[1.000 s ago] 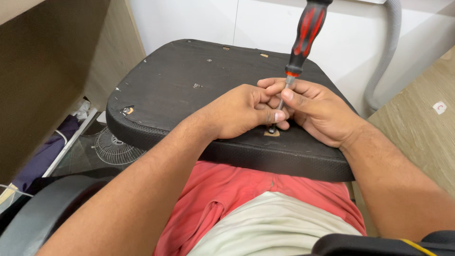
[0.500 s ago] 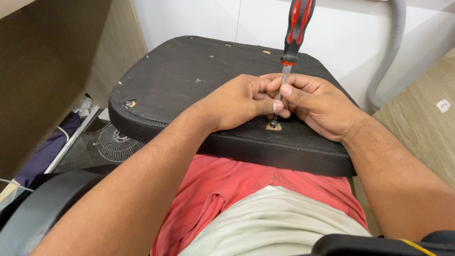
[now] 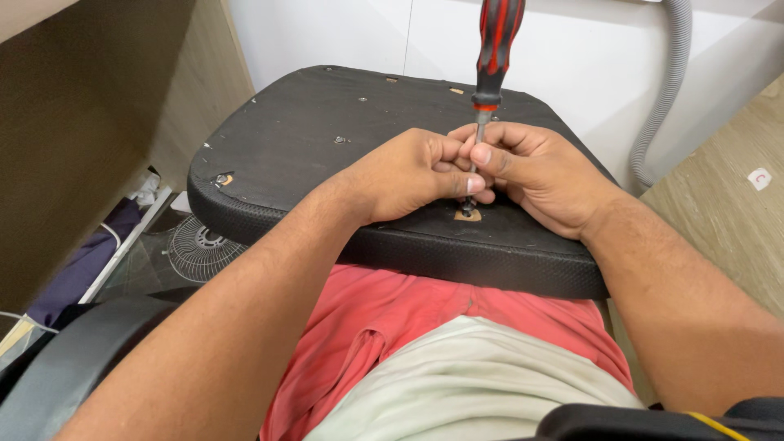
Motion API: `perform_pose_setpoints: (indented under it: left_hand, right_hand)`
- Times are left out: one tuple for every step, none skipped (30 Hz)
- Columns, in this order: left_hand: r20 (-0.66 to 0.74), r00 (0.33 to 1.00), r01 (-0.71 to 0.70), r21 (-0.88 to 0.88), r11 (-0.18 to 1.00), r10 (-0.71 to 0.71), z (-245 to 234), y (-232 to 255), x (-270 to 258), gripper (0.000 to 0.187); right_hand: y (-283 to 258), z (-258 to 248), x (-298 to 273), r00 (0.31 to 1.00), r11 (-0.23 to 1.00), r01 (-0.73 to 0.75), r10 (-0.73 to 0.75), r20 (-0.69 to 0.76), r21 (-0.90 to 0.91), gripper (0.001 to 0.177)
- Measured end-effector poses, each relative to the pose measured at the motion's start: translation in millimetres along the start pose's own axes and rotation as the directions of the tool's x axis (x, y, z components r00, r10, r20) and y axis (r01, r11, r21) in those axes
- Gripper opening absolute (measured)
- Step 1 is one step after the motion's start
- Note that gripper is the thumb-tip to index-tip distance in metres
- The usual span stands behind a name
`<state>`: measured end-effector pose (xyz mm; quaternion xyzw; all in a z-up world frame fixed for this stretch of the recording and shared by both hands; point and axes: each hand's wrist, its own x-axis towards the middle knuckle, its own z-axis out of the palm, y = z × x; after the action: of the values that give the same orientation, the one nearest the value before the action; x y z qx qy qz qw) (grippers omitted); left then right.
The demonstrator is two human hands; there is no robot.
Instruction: The person uses a screwdriver to tighten screws into the underside of an overturned black chair seat. The hands hold the seat steady while turning the screwdriver clockwise to secure the fasteners.
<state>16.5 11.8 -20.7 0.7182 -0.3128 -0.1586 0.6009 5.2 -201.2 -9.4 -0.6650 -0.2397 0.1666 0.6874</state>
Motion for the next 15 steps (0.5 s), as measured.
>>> perform_pose_setpoints:
  left_hand:
    - [0.000, 1.000, -0.016, -0.013, 1.000, 0.016, -0.8, -0.9, 0.4, 0.027]
    - [-0.001, 1.000, -0.032, -0.026, 0.999, 0.032, -1.4, -2.0, 0.4, 0.027]
    - [-0.003, 0.999, -0.046, -0.041, 0.998, 0.046, -1.8, -3.5, 1.0, 0.026]
    - [-0.010, 0.999, -0.046, -0.040, 0.998, 0.046, -1.2, -5.0, 2.2, 0.026]
    - [-0.020, 0.999, -0.048, -0.037, 0.998, 0.047, -0.6, -6.1, 2.7, 0.025]
    - [-0.029, 0.998, -0.049, -0.034, 0.998, 0.048, -0.2, -6.8, 2.9, 0.025]
    - [-0.017, 0.999, -0.051, -0.044, 0.998, 0.050, -0.3, -7.0, 3.3, 0.023]
    - [-0.005, 0.999, -0.052, -0.053, 0.997, 0.052, -0.7, -6.8, 3.3, 0.022]
    - [0.006, 0.998, -0.055, -0.063, 0.997, 0.055, -1.0, -6.2, 2.9, 0.021]
    - [0.000, 0.999, -0.038, -0.039, 0.999, 0.038, -1.2, -5.3, 2.0, 0.020]
    - [-0.006, 1.000, -0.023, -0.016, 1.000, 0.023, -1.5, -4.1, 1.1, 0.020]
    - [-0.012, 1.000, -0.007, 0.006, 1.000, 0.008, -1.6, -2.7, 0.6, 0.020]
    - [-0.003, 1.000, 0.001, 0.004, 1.000, -0.001, -1.1, -1.1, 0.5, 0.020]
    - [0.006, 1.000, 0.010, 0.002, 1.000, -0.010, -0.8, 0.5, 0.6, 0.021]
    - [0.014, 1.000, 0.020, -0.001, 1.000, -0.020, -0.7, 1.4, -0.1, 0.021]
  right_hand:
    - [-0.1, -0.2, -0.3, 0.999, 1.000, 0.002, -0.003, -0.033, -0.030, 0.019]
    - [0.7, 0.7, 0.2, 0.998, 0.998, 0.003, -0.007, -0.066, -0.059, 0.018]
    - [1.4, 1.9, 1.0, 0.995, 0.996, 0.001, -0.010, -0.098, -0.089, 0.018]
    - [1.6, 2.9, 1.3, 0.994, 0.996, -0.014, 0.003, -0.111, -0.092, 0.020]
    - [1.5, 4.2, 1.7, 0.992, 0.995, -0.027, 0.015, -0.122, -0.096, 0.022]
    - [1.0, 5.0, 1.4, 0.991, 0.994, -0.040, 0.027, -0.133, -0.101, 0.024]
    - [0.0, 5.3, 1.1, 0.995, 0.996, -0.028, 0.019, -0.099, -0.087, 0.026]
    - [-0.5, 5.6, 1.1, 0.998, 0.997, -0.017, 0.012, -0.064, -0.073, 0.027]
    - [-1.2, 5.5, 0.9, 1.000, 0.998, -0.005, 0.003, -0.030, -0.060, 0.029]
    - [-1.8, 5.1, 0.9, 0.999, 0.999, -0.015, 0.014, -0.029, -0.049, 0.031]
    - [-2.4, 4.5, 0.8, 0.999, 0.999, -0.026, 0.025, -0.030, -0.040, 0.032]
    - [-3.0, 3.6, 0.6, 0.999, 0.999, -0.037, 0.036, -0.030, -0.031, 0.034]
    - [-3.0, 2.9, 0.2, 0.999, 0.999, -0.028, 0.028, -0.022, -0.032, 0.033]
    - [-2.8, 2.6, 0.2, 1.000, 0.999, -0.020, 0.019, -0.014, -0.033, 0.032]
    - [-2.4, 2.8, 0.0, 1.000, 0.999, -0.012, 0.012, -0.005, -0.034, 0.032]
